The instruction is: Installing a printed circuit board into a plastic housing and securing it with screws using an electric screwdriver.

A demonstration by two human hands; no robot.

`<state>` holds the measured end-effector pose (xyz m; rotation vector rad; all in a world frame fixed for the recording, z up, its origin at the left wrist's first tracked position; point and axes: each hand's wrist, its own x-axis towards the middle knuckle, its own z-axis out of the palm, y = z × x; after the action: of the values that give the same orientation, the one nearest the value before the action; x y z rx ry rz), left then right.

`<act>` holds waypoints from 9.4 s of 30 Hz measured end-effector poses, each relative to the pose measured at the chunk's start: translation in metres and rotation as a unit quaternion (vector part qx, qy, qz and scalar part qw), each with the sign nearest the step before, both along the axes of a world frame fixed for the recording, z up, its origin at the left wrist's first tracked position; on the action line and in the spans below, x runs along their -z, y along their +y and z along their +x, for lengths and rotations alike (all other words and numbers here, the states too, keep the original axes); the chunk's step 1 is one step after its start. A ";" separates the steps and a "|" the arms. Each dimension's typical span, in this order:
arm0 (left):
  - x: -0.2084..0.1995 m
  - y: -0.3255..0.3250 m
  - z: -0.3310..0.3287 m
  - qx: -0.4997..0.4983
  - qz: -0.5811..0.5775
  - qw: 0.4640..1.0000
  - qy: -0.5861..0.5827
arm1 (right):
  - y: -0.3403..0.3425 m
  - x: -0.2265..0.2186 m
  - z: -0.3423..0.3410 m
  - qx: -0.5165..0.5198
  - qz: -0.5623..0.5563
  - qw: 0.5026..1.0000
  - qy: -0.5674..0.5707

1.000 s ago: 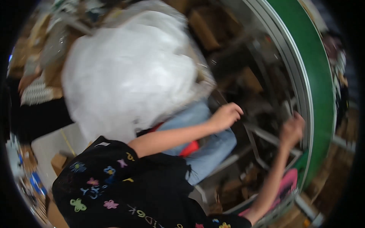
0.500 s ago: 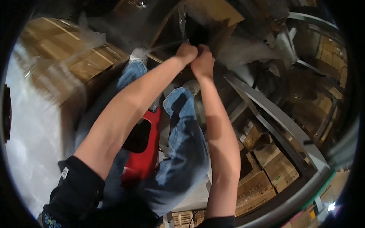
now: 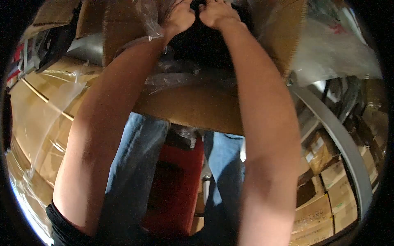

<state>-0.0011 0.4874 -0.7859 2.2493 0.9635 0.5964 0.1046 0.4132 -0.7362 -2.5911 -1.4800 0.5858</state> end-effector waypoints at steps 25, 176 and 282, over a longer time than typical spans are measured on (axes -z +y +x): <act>-0.015 -0.081 -0.076 -0.013 -0.361 0.933 -0.007 | -0.084 0.025 -0.134 0.586 0.274 0.710 0.277; -0.766 -0.442 0.078 0.552 -0.338 0.739 -0.189 | -0.523 -0.755 -0.049 0.622 0.479 0.595 0.170; -0.481 -0.484 -0.131 0.921 -0.072 0.358 0.137 | -0.417 -0.810 -0.730 0.970 -0.088 0.100 -0.203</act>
<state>-0.1325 0.0036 -0.3049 1.6975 -1.5541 -0.9018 -0.6259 -0.0033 0.0735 -1.8645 2.4327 -0.4971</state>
